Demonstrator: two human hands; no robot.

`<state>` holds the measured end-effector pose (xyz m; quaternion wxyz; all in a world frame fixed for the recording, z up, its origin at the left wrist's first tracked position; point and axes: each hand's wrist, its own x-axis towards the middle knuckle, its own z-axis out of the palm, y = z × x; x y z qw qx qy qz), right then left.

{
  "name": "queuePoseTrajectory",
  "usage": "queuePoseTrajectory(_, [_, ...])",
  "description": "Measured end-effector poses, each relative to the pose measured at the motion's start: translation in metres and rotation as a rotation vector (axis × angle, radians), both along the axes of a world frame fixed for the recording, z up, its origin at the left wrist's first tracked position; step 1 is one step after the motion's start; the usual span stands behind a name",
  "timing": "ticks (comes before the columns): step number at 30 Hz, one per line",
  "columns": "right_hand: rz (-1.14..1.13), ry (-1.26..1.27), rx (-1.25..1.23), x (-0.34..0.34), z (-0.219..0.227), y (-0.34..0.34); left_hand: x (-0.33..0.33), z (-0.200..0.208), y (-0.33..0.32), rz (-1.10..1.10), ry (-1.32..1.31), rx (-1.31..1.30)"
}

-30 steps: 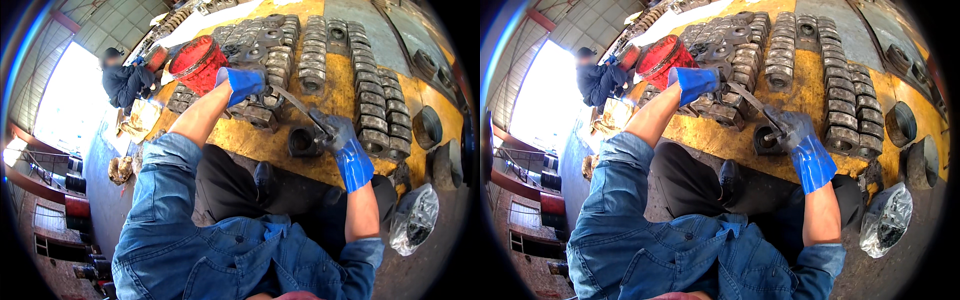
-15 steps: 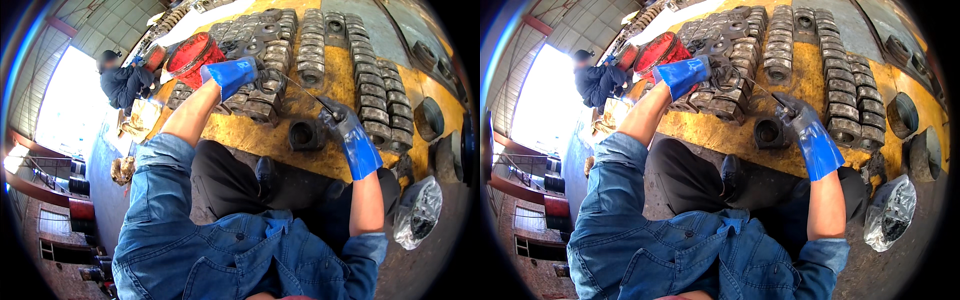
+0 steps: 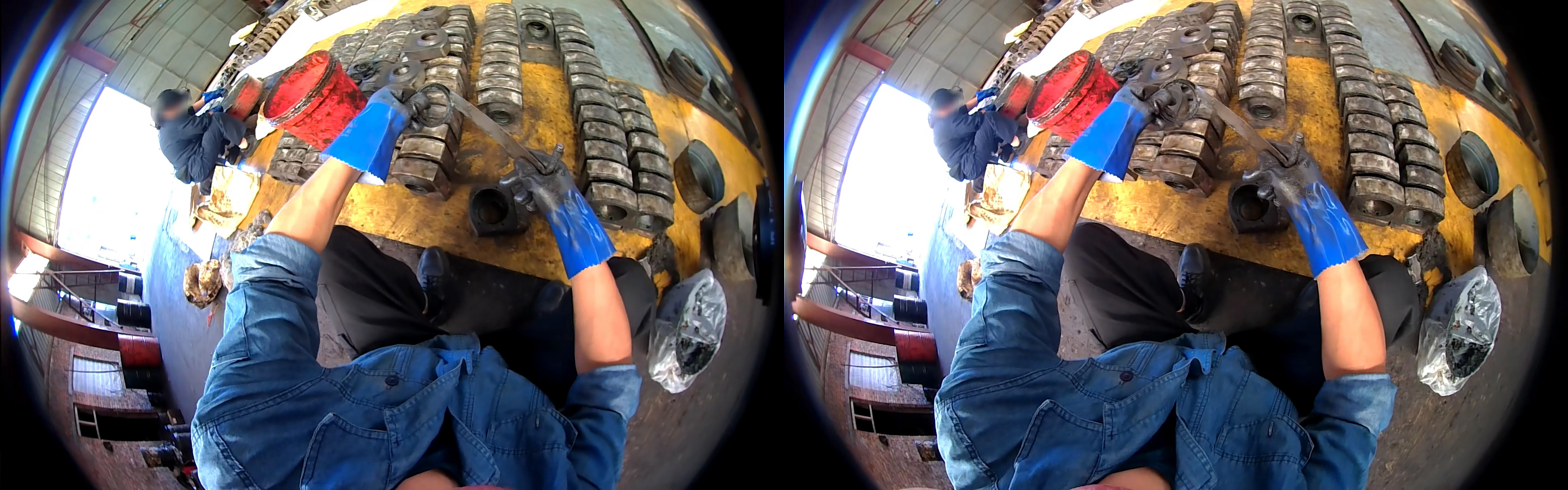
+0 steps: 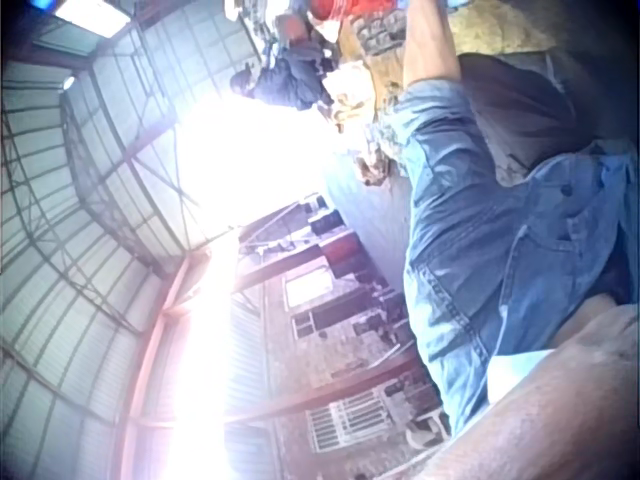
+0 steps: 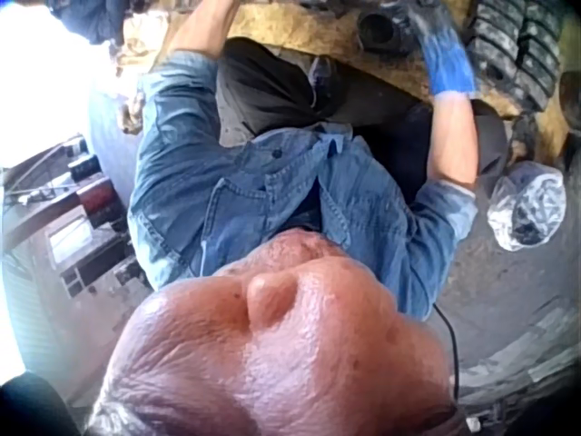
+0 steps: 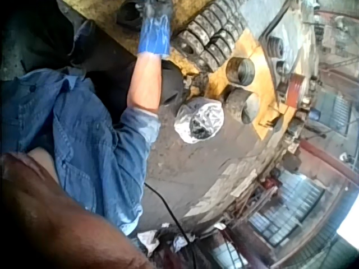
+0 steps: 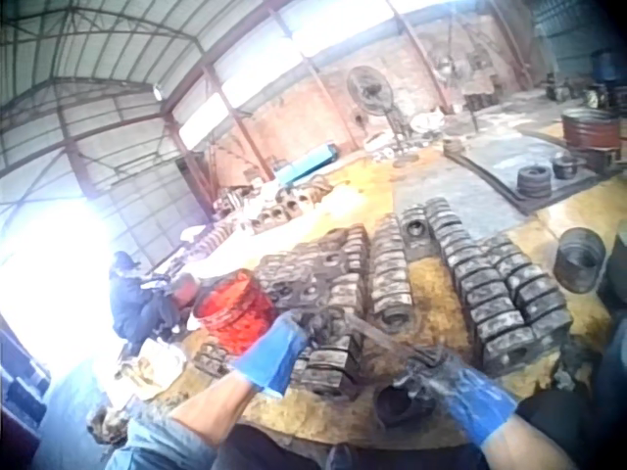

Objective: The person sits on the floor in a workshop and cleans a stack of metal parts using a hammer and a chisel. They repeatedly strike the parts to remove debris and then wipe them with a cloth. The person handles the parts one by one, placing them back in a pile after cleaning.

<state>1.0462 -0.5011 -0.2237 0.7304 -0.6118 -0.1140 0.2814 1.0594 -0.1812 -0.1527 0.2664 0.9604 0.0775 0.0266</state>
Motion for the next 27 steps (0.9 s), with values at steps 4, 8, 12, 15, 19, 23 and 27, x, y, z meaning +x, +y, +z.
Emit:
queuePoseTrajectory(4, [0.007,0.132,0.095,-0.007,0.012,0.009,0.001,-0.034,0.020,0.080,-0.348,-0.297])
queuePoseTrajectory(8, [-0.014,0.252,0.146,-0.014,0.012,0.014,-0.015,-0.047,0.004,0.109,-0.453,-0.825])
queuePoseTrajectory(12, [-0.022,0.346,0.182,-0.020,0.013,0.022,-0.023,-0.052,-0.008,0.110,-0.472,-1.175])
queuePoseTrajectory(15, [-0.030,0.399,0.196,-0.022,0.014,0.027,-0.022,-0.057,-0.012,0.096,-0.484,-1.291])
queuePoseTrajectory(19, [-0.037,0.453,0.199,-0.024,0.010,0.036,-0.019,-0.063,-0.012,0.080,-0.488,-1.369])
queuePoseTrajectory(23, [-0.054,0.454,0.251,-0.023,-0.001,0.042,-0.012,-0.070,-0.015,0.055,-0.483,-1.434])
queuePoseTrajectory(27, [-0.045,0.436,0.235,-0.020,0.000,0.044,-0.014,-0.074,-0.013,0.041,-0.478,-1.467])
